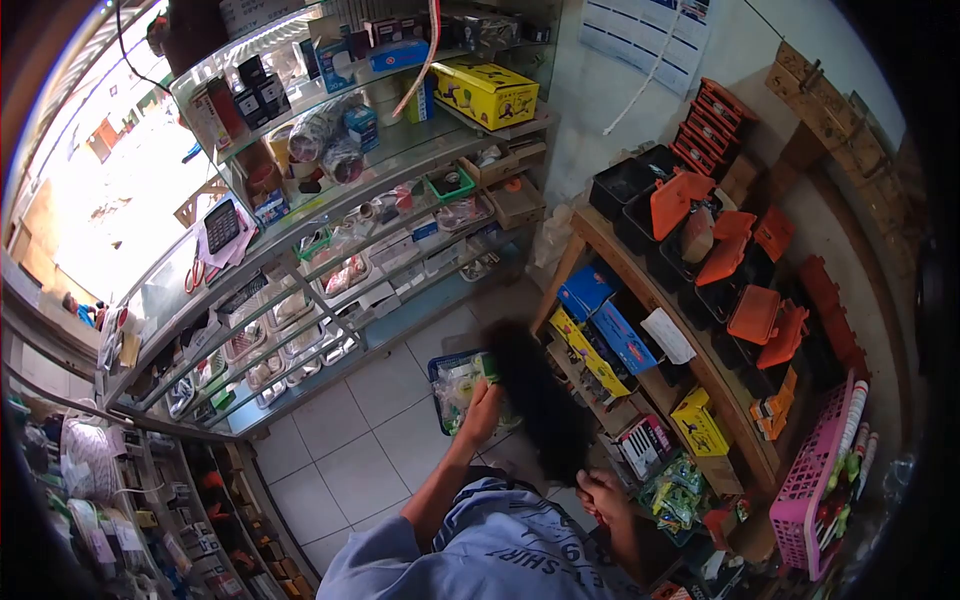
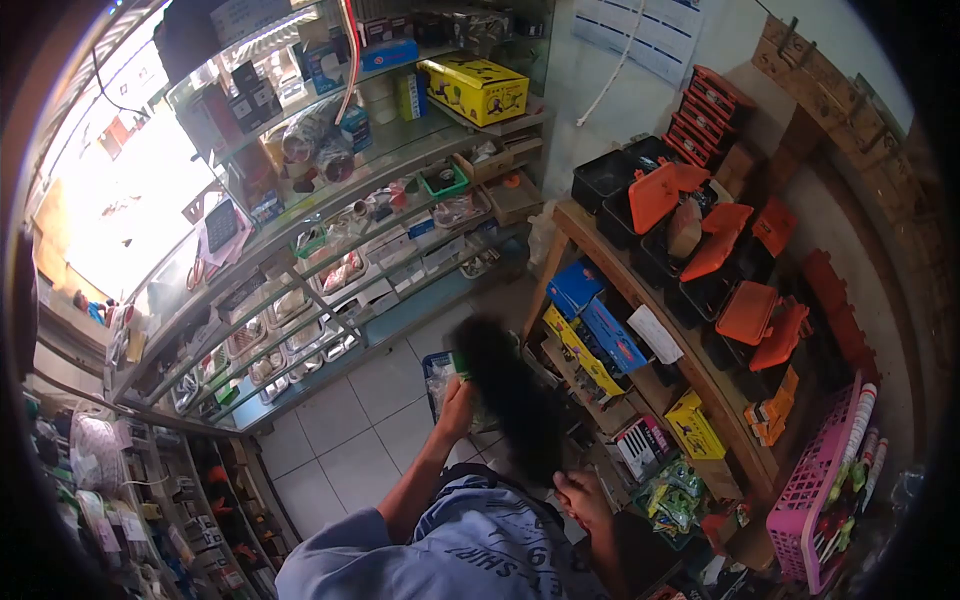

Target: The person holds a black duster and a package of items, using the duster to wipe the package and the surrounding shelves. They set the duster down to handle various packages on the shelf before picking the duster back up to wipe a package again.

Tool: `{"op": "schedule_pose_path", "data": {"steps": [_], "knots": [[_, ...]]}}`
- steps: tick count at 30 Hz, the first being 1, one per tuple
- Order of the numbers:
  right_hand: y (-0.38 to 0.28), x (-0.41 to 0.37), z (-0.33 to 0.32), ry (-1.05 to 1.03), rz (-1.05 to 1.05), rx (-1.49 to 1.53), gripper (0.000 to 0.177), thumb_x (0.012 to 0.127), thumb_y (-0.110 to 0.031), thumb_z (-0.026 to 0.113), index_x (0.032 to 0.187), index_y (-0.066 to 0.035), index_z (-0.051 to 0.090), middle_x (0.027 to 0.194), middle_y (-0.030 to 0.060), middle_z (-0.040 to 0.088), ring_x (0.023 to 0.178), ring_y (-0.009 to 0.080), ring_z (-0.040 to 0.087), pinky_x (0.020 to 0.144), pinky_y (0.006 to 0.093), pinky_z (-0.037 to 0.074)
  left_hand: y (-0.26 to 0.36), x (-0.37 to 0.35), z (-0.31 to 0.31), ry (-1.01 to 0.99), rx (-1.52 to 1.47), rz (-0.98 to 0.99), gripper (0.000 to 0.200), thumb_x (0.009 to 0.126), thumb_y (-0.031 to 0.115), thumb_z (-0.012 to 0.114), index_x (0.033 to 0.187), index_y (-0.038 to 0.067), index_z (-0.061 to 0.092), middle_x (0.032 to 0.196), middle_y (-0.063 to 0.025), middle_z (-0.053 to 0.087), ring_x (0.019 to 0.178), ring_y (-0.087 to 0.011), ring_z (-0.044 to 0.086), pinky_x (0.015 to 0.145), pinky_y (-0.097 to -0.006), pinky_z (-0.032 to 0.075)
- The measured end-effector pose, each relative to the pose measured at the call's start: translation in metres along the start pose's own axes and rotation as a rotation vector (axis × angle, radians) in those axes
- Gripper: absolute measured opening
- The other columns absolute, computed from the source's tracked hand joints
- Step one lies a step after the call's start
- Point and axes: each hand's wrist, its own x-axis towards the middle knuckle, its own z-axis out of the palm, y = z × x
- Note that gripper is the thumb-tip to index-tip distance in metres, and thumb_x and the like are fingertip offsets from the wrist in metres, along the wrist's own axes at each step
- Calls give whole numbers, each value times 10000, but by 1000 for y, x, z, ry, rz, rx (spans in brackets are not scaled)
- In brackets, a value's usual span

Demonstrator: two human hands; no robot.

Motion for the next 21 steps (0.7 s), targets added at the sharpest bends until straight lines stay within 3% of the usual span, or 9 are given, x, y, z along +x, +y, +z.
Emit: {"op": "schedule_pose_path", "data": {"steps": [3,5,7,10,13,15,17,18,21], "knots": [[-2,4,-2,-90,-16,-124,381,952,-280,556,637,-90,455,524,-20,424,389,45,356,361,223,264,-21,-3,-9,16,519,578,338,964,273,434,1204,54,527,1140,-95,539,1101,-223,482,983,-312,348],[-1,10,2,13,-15,28,368,949,-245,561,639,-98,429,512,-1,412,375,62,344,346,230,260,25,4,-8,36,-257,-437,437,967,294,441,1327,47,454,1270,-131,513,1229,-227,430,1052,-303,305],[-5,11,-1,-47,-1,-42,371,950,-249,558,637,-97,430,511,-1,412,373,62,344,346,230,260,38,4,-6,25,-216,-377,420,986,282,407,1315,25,454,1252,-126,518,1206,-205,436,1033,-294,322],[-11,9,0,-103,5,-110,379,954,-254,550,632,-98,427,510,-3,410,371,62,343,345,230,260,2,-9,-5,203,53,261,338,1017,234,327,1190,5,506,1098,-78,544,1031,-173,488,924,-309,388],[-13,12,3,-36,-2,-64,380,964,-245,533,632,-97,422,506,-8,405,367,61,334,346,232,262,9,-2,-12,162,-442,-339,351,1014,201,300,1224,4,501,1148,-116,561,1113,-235,509,990,-346,380],[-14,12,2,-94,30,-54,367,966,-240,527,644,-96,426,506,-7,403,375,60,339,349,234,268,-17,-4,-11,203,-396,-250,382,1027,272,286,1180,9,516,1075,-113,579,1009,-239,555,926,-355,429],[-10,12,-4,-188,17,-99,355,966,-239,528,657,-96,423,513,-8,395,388,58,346,353,230,274,1,-3,-18,180,665,665,472,1019,431,290,1068,28,531,923,-87,563,828,-187,551,795,-337,459],[-12,11,-5,-185,-17,-169,353,967,-236,526,660,-98,419,518,-9,391,394,58,349,354,228,273,12,0,-15,174,659,665,472,1019,431,290,1068,28,531,923,-87,563,828,-187,551,795,-337,459],[-13,14,-2,-107,13,-100,349,966,-239,527,664,-101,418,526,-13,387,398,60,350,356,225,270,52,5,-3,267,-9,-344,425,1020,336,297,1121,-4,531,988,-125,597,897,-273,590,823,-365,471]]}}
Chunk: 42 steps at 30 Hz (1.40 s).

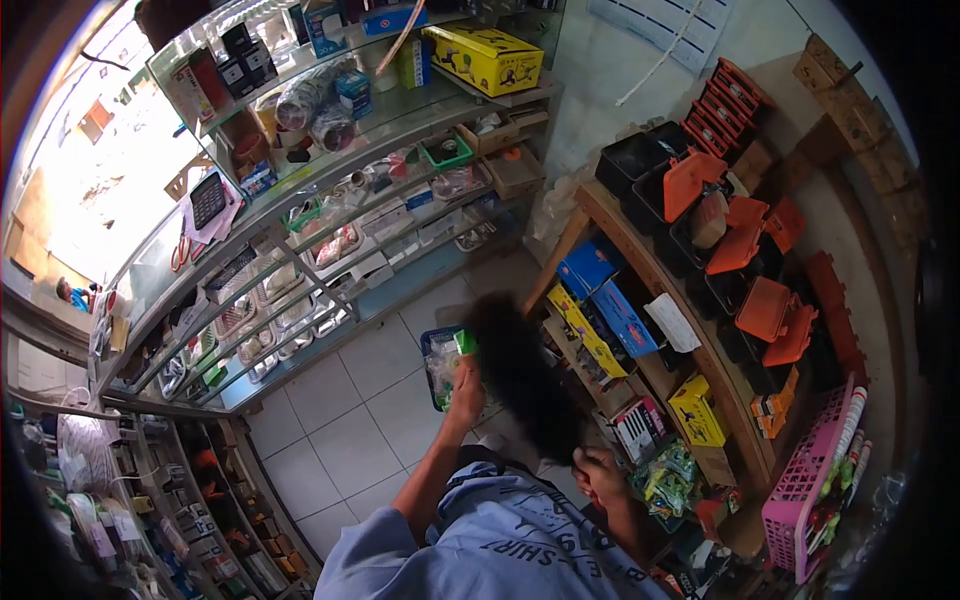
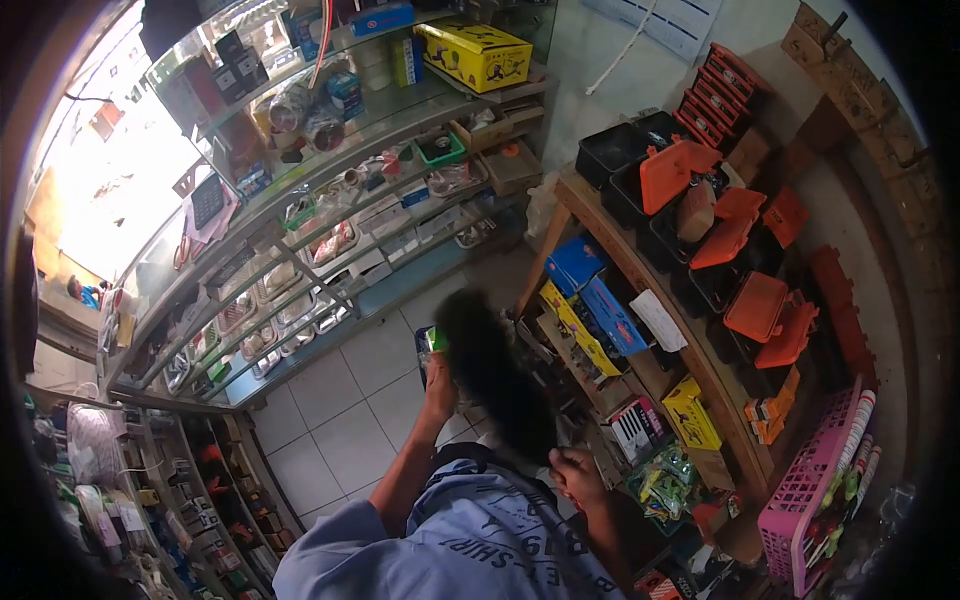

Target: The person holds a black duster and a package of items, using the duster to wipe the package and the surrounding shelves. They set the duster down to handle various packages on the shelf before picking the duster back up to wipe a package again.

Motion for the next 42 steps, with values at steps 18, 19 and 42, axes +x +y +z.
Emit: {"op": "schedule_pose_path", "data": {"steps": [18,19,42], "knots": [[-19,11,22,261,-445,57,301,848,-311,700,977,-52,616,606,-57,491,414,30,383,374,219,284,20,-38,27,-412,-1093,-492,687,913,631,354,1271,61,488,1171,-143,601,995,-297,624,849,-457,528],[-21,11,28,288,-446,65,259,819,-258,732,928,-49,625,626,-61,523,435,18,394,397,215,292,14,-40,31,-428,-1139,-504,686,913,632,353,1269,61,491,1164,-140,604,993,-298,626,847,-460,529],[-3,20,74,492,-994,-823,231,662,-167,779,765,-19,635,667,150,600,596,324,612,526,379,480,-51,-80,40,-498,469,455,550,951,375,433,1392,61,334,1412,-159,364,1299,-298,371,1089,-407,293]]}}
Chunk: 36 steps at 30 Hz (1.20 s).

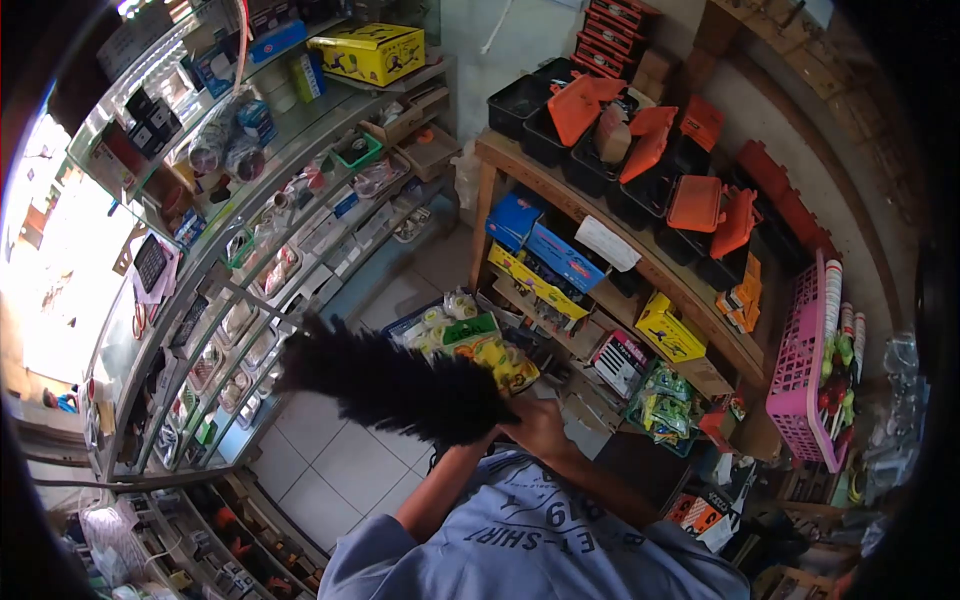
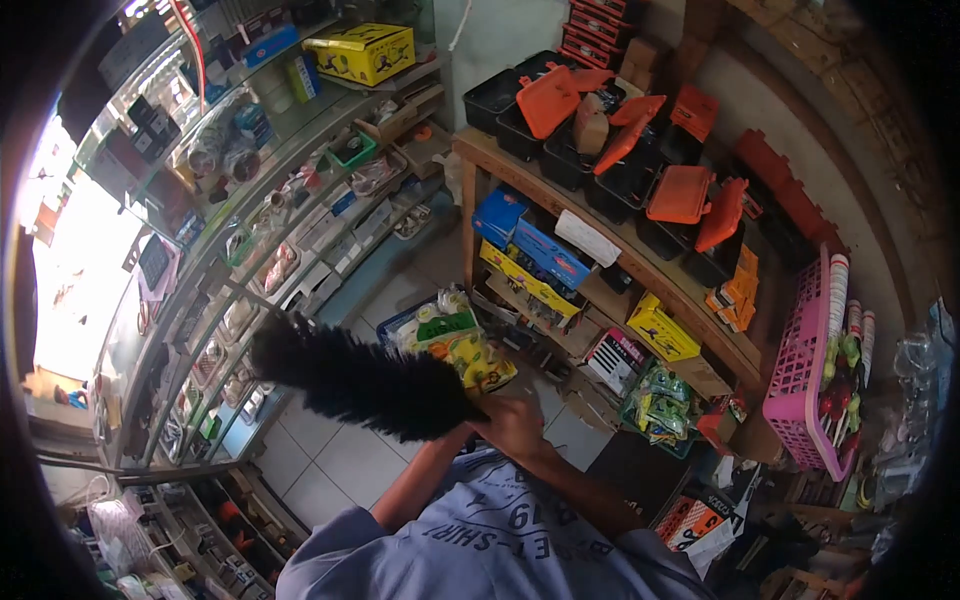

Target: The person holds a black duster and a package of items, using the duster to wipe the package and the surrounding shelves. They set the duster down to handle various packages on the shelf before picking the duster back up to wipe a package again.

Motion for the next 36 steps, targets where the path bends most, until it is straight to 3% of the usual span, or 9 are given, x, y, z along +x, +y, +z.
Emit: {"op": "schedule_pose_path", "data": {"steps": [2,6,10,12,14,19,22,27,36], "knots": [[-3,-5,5,-5,92,160,225,692,-174,776,752,-22,620,640,135,576,577,288,609,520,360,474,47,28,-15,14,-1950,-314,619,954,493,356,1393,57,324,1399,-166,369,1269,-345,394,1086,-451,293],[-25,-17,-15,-80,509,713,275,893,-154,611,1118,2,590,690,99,563,556,149,523,530,293,449,43,49,-30,74,-1898,-329,677,926,546,365,1386,51,344,1367,-169,423,1229,-372,436,1067,-476,317],[-5,-49,-30,66,502,584,404,920,-103,545,1316,-43,496,692,66,552,612,96,515,579,278,458,72,62,-69,60,-1986,-15,801,836,640,479,1398,81,366,1294,-179,523,1213,-366,477,1035,-519,365],[-1,-67,-48,-216,564,387,451,930,-68,502,1377,-86,445,701,60,565,632,106,525,628,275,467,21,68,-67,39,-2298,97,868,791,696,492,1390,77,388,1326,-201,491,1220,-354,475,1036,-520,365],[0,-87,-50,-258,528,324,453,911,-46,519,1358,-106,478,712,72,574,630,117,536,630,268,465,62,85,-81,49,-1852,81,993,745,706,555,1452,80,248,1420,-212,376,1281,-382,400,1069,-510,337],[4,-112,-41,63,561,368,434,842,-24,598,1263,-130,585,718,113,604,586,193,560,602,256,461,71,102,-82,80,-2340,-10,1075,712,731,573,1472,76,186,1487,-217,251,1356,-424,266,1057,-664,194],[-3,-111,-44,-210,492,184,403,839,-33,613,1233,-118,610,711,95,625,565,177,563,589,256,464,68,107,-71,4,-1934,67,1087,711,746,562,1478,84,168,1518,-185,191,1382,-398,217,1071,-668,172],[-12,-119,-36,95,589,336,381,843,-33,619,1218,-97,616,704,90,611,573,163,562,580,261,463,73,118,-62,-57,-2263,-121,1075,702,705,611,1478,103,175,1490,-231,232,1385,-400,212,1041,-710,153],[-27,-132,-52,288,680,290,333,860,15,583,1191,-5,612,694,77,594,579,121,532,546,251,428,53,121,-38,-116,-2132,-265,887,803,673,529,1423,76,315,1426,-182,372,1291,-396,367,1107,-500,268]]}}
